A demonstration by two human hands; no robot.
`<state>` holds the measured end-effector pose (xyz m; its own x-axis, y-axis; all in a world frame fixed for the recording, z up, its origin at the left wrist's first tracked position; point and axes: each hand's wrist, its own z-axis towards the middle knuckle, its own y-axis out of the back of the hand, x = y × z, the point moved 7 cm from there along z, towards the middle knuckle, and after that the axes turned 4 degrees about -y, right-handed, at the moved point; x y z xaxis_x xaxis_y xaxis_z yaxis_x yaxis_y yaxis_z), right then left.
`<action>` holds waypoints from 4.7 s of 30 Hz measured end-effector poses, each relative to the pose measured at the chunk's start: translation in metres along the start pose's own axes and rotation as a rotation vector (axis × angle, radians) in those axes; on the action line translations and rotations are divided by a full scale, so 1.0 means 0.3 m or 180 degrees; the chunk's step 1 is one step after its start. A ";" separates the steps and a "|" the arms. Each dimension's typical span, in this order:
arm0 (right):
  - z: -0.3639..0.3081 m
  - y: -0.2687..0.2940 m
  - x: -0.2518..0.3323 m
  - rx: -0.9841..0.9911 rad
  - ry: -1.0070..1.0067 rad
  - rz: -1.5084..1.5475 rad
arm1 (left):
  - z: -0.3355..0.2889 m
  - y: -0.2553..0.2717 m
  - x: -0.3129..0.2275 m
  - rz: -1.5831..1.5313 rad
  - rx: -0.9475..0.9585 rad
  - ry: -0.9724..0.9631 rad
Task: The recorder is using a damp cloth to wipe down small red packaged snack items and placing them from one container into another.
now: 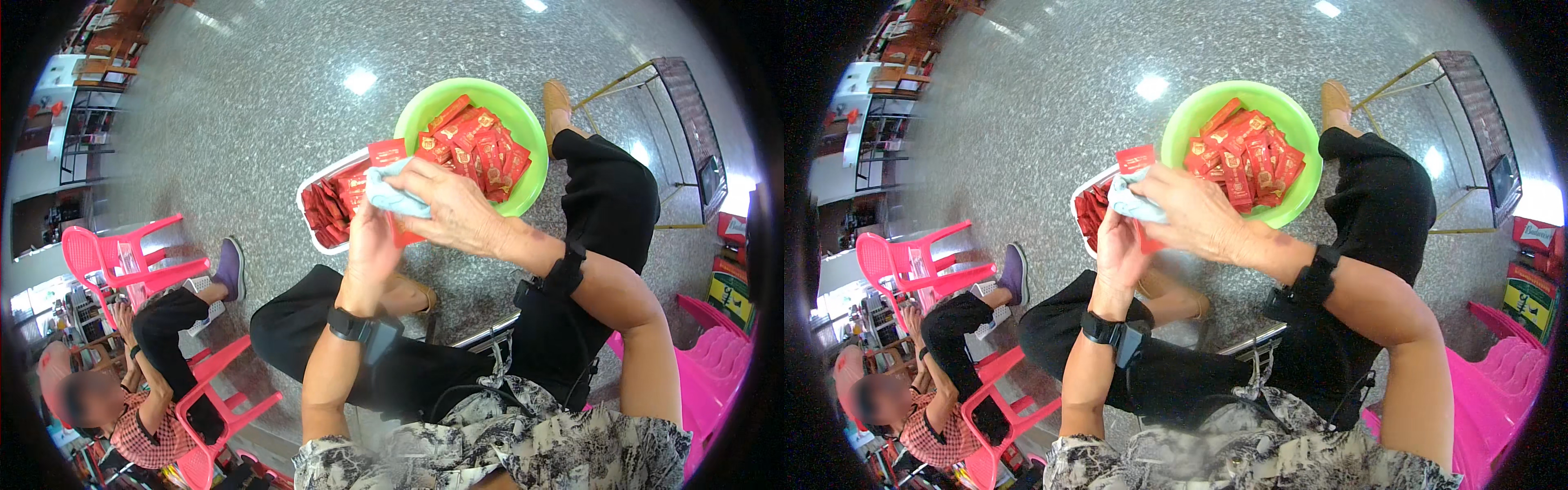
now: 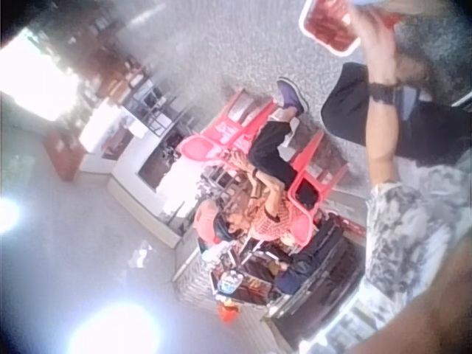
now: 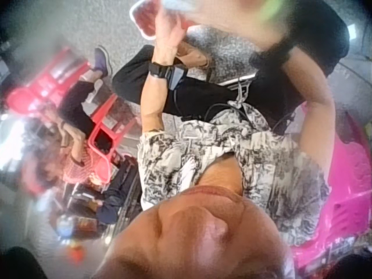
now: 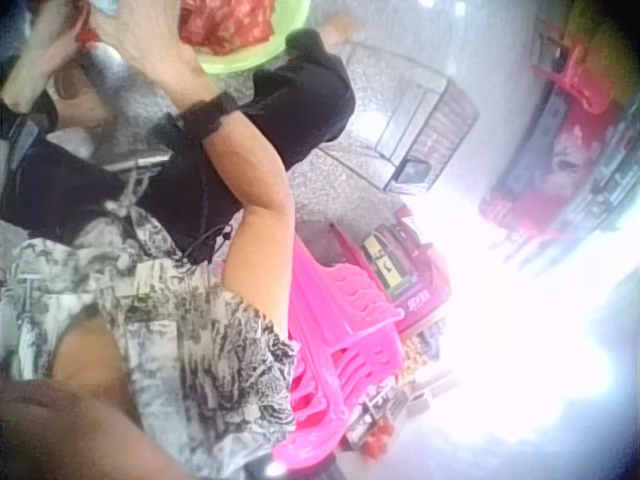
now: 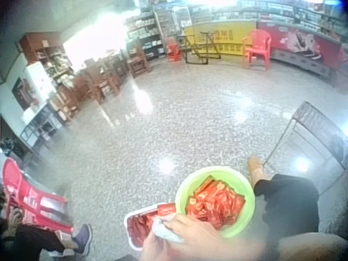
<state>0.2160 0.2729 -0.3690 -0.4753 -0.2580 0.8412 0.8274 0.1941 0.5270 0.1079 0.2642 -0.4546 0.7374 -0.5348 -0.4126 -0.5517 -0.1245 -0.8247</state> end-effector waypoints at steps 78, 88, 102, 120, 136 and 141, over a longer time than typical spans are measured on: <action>-0.239 0.076 -0.330 0.1462 -0.0841 -0.2422 | 0.053 0.544 -0.113 0.6510 -0.0502 -0.0713; -0.220 0.026 -0.325 0.1398 -0.0468 -0.2400 | 0.062 0.582 -0.100 0.7045 -0.0082 -0.0171; -0.221 0.013 -0.306 0.1239 -0.0269 -0.2396 | 0.041 0.587 -0.094 0.7378 0.0168 0.0230; -0.113 0.104 -0.199 0.0534 -0.0389 -0.1429 | 0.111 0.157 -0.088 0.2809 -0.0165 -0.0219; -0.033 0.166 -0.177 -0.0755 -0.0465 -0.1057 | -0.010 -0.113 0.105 0.1609 0.0547 0.0525; -0.040 0.222 -0.230 -0.0777 -0.0958 -0.1080 | -0.029 -0.187 0.076 0.1094 0.0757 0.0294</action>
<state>0.3075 0.2921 -0.3935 -0.7644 0.0226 0.6443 0.6404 -0.0891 0.7629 0.1523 0.2517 -0.4143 0.4824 -0.5855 -0.6515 -0.6461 0.2645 -0.7160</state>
